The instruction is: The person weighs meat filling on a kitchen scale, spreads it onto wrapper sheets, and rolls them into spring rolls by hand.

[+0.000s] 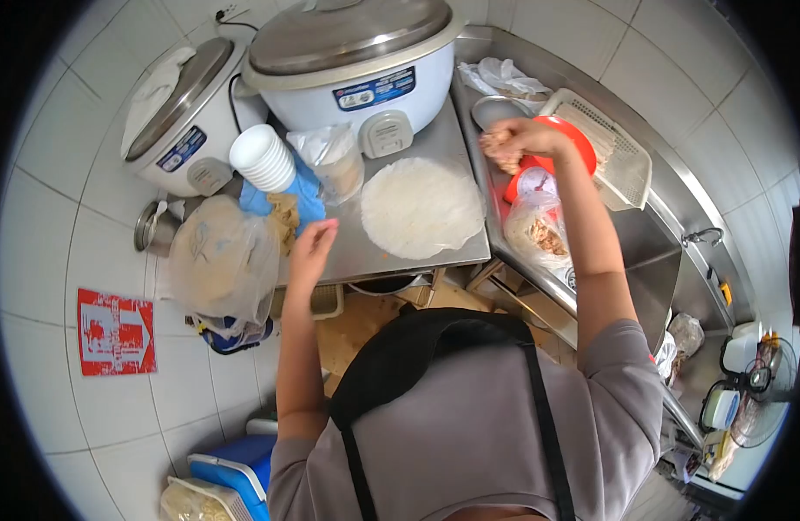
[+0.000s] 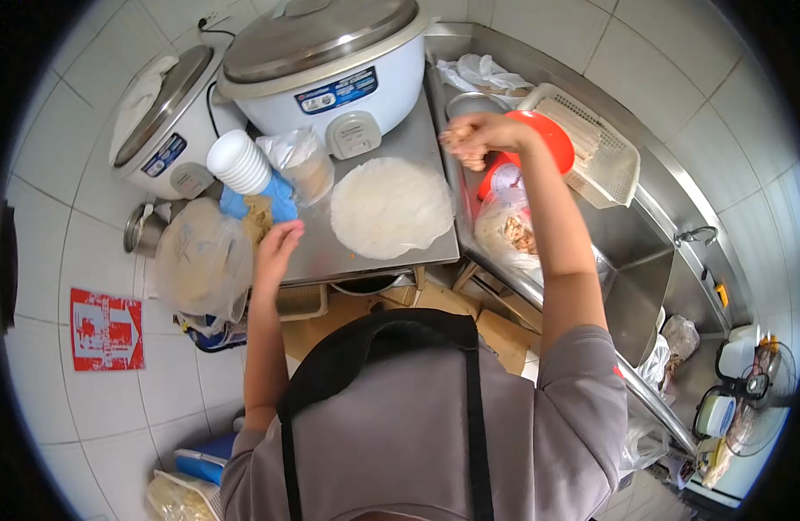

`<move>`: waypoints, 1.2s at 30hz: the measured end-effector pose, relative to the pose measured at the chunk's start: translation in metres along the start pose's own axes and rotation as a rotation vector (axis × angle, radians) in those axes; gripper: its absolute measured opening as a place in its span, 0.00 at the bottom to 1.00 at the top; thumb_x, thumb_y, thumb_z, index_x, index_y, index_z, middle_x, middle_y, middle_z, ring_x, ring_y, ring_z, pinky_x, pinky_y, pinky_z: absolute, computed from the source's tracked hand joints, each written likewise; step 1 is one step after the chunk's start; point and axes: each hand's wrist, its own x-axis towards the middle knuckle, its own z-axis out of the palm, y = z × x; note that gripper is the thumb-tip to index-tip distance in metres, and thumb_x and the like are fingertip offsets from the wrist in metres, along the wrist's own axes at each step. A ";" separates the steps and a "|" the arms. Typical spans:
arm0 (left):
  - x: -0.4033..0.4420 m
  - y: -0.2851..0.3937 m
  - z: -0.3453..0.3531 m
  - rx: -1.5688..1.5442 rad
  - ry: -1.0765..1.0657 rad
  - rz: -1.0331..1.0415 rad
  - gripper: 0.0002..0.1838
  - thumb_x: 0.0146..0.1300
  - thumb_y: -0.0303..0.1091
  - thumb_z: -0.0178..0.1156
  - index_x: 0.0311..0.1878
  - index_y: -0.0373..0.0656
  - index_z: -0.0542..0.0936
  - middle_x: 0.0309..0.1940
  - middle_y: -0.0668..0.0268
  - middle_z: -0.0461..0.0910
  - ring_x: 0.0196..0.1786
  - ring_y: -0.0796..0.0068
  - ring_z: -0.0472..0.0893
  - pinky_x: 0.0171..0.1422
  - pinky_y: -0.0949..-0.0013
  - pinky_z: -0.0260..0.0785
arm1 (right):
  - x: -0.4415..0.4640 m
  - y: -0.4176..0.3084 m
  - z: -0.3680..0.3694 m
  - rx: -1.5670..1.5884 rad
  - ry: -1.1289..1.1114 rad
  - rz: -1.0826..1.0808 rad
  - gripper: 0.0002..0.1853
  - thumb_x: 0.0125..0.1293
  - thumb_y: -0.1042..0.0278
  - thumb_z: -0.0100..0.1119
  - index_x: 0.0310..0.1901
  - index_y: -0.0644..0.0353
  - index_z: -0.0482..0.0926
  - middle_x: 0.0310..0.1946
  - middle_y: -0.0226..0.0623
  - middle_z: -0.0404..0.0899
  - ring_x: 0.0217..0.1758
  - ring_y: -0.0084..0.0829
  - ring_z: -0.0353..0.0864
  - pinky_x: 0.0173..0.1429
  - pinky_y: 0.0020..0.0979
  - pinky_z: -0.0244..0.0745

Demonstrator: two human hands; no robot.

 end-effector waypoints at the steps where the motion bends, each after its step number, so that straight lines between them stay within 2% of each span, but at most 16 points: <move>1: 0.008 -0.002 0.012 -0.001 -0.017 0.033 0.12 0.65 0.32 0.55 0.49 0.36 0.76 0.44 0.64 0.79 0.46 0.78 0.77 0.52 0.74 0.68 | 0.020 -0.007 0.024 0.013 -0.053 0.002 0.14 0.54 0.74 0.65 0.42 0.64 0.73 0.31 0.30 0.76 0.29 0.23 0.76 0.32 0.26 0.73; 3: 0.021 -0.004 0.038 0.001 -0.056 0.078 0.11 0.65 0.31 0.55 0.48 0.37 0.76 0.44 0.64 0.80 0.47 0.77 0.77 0.52 0.73 0.69 | 0.069 0.014 0.059 -0.251 0.040 -0.080 0.16 0.54 0.72 0.66 0.42 0.62 0.73 0.28 0.31 0.75 0.24 0.22 0.74 0.26 0.27 0.72; 5: 0.033 -0.008 0.065 0.034 -0.042 0.129 0.11 0.63 0.29 0.56 0.48 0.39 0.77 0.43 0.63 0.80 0.47 0.72 0.78 0.52 0.70 0.70 | 0.105 0.035 0.091 -0.518 0.045 0.078 0.15 0.51 0.69 0.66 0.41 0.59 0.76 0.27 0.32 0.77 0.26 0.29 0.79 0.35 0.33 0.76; 8: 0.048 -0.020 0.095 0.126 -0.010 0.228 0.14 0.60 0.30 0.60 0.49 0.39 0.77 0.45 0.62 0.80 0.49 0.69 0.78 0.53 0.71 0.69 | 0.133 0.106 0.112 -1.403 0.309 -0.300 0.20 0.49 0.63 0.67 0.44 0.57 0.77 0.33 0.36 0.79 0.36 0.38 0.81 0.52 0.43 0.71; 10: 0.054 -0.009 0.105 0.245 -0.005 0.309 0.15 0.58 0.29 0.61 0.50 0.38 0.76 0.46 0.60 0.79 0.50 0.66 0.78 0.53 0.70 0.69 | 0.116 0.101 0.127 -1.067 0.591 -0.365 0.18 0.51 0.61 0.65 0.44 0.55 0.78 0.36 0.38 0.79 0.41 0.42 0.79 0.58 0.46 0.65; 12: 0.057 0.002 0.117 0.254 0.004 0.349 0.17 0.56 0.28 0.62 0.50 0.39 0.78 0.48 0.57 0.78 0.51 0.62 0.77 0.54 0.69 0.69 | 0.106 0.103 0.125 -0.885 0.706 -0.366 0.16 0.52 0.62 0.63 0.44 0.54 0.79 0.38 0.38 0.79 0.43 0.43 0.78 0.61 0.48 0.62; 17: 0.070 -0.008 0.136 0.265 -0.072 0.388 0.11 0.54 0.28 0.62 0.42 0.39 0.81 0.43 0.58 0.81 0.46 0.63 0.80 0.51 0.68 0.71 | 0.092 0.110 0.128 -0.997 0.763 -0.312 0.14 0.56 0.68 0.59 0.46 0.54 0.80 0.39 0.43 0.80 0.48 0.40 0.78 0.64 0.45 0.63; 20: 0.075 -0.021 0.142 0.333 -0.077 0.429 0.09 0.53 0.27 0.63 0.39 0.38 0.83 0.40 0.59 0.82 0.42 0.64 0.81 0.49 0.69 0.72 | 0.091 0.128 0.133 -1.083 0.845 -0.387 0.13 0.56 0.68 0.59 0.44 0.54 0.82 0.38 0.38 0.81 0.47 0.37 0.78 0.69 0.45 0.57; 23: 0.074 -0.020 0.136 0.370 -0.155 0.388 0.10 0.53 0.27 0.63 0.40 0.38 0.82 0.38 0.59 0.82 0.41 0.64 0.82 0.48 0.70 0.73 | 0.090 0.136 0.122 -1.147 0.764 -0.328 0.12 0.57 0.67 0.60 0.44 0.53 0.82 0.45 0.38 0.79 0.52 0.35 0.76 0.70 0.42 0.53; 24: 0.078 -0.019 0.131 0.384 -0.188 0.373 0.11 0.52 0.27 0.64 0.41 0.37 0.82 0.37 0.58 0.82 0.41 0.64 0.82 0.48 0.71 0.73 | 0.089 0.135 0.116 -0.987 0.724 -0.325 0.13 0.56 0.67 0.60 0.44 0.53 0.82 0.48 0.38 0.77 0.55 0.35 0.74 0.70 0.42 0.52; 27: 0.088 -0.025 0.123 -0.085 -0.244 0.023 0.20 0.48 0.34 0.67 0.46 0.37 0.80 0.43 0.57 0.81 0.47 0.61 0.80 0.54 0.66 0.71 | 0.081 0.127 0.096 -0.652 0.649 -0.360 0.16 0.55 0.65 0.62 0.47 0.54 0.81 0.54 0.39 0.72 0.61 0.37 0.67 0.68 0.42 0.51; 29: 0.092 -0.011 0.120 0.149 -0.206 0.264 0.27 0.45 0.34 0.70 0.51 0.35 0.77 0.46 0.56 0.79 0.52 0.60 0.77 0.58 0.68 0.67 | 0.076 0.123 0.088 -0.596 0.648 -0.415 0.20 0.53 0.62 0.65 0.49 0.54 0.80 0.57 0.40 0.68 0.64 0.38 0.62 0.67 0.43 0.51; 30: 0.088 -0.005 0.119 0.266 -0.189 0.374 0.31 0.43 0.35 0.71 0.53 0.35 0.75 0.48 0.56 0.78 0.55 0.60 0.75 0.60 0.69 0.66 | 0.075 0.120 0.094 -0.746 0.651 -0.327 0.22 0.50 0.60 0.66 0.49 0.54 0.80 0.55 0.39 0.69 0.63 0.38 0.62 0.67 0.46 0.50; 32: 0.094 -0.017 0.130 0.421 -0.300 0.404 0.32 0.41 0.36 0.72 0.52 0.36 0.75 0.48 0.56 0.76 0.55 0.60 0.74 0.60 0.67 0.64 | 0.080 0.113 0.107 -1.044 0.644 -0.140 0.27 0.45 0.56 0.70 0.49 0.55 0.79 0.52 0.37 0.71 0.61 0.39 0.63 0.66 0.50 0.48; 35: 0.105 -0.011 0.131 0.537 -0.422 0.380 0.31 0.39 0.38 0.73 0.49 0.39 0.76 0.44 0.58 0.76 0.52 0.58 0.74 0.57 0.65 0.65 | 0.095 0.104 0.115 -1.173 0.560 -0.073 0.25 0.37 0.56 0.72 0.41 0.55 0.81 0.49 0.34 0.73 0.60 0.39 0.63 0.66 0.58 0.44; 36: 0.107 -0.009 0.130 0.556 -0.461 0.355 0.30 0.39 0.38 0.73 0.48 0.40 0.77 0.42 0.59 0.76 0.51 0.57 0.74 0.55 0.64 0.66 | 0.100 0.105 0.116 -1.197 0.572 -0.057 0.22 0.37 0.59 0.71 0.38 0.55 0.81 0.43 0.32 0.75 0.58 0.39 0.65 0.67 0.58 0.43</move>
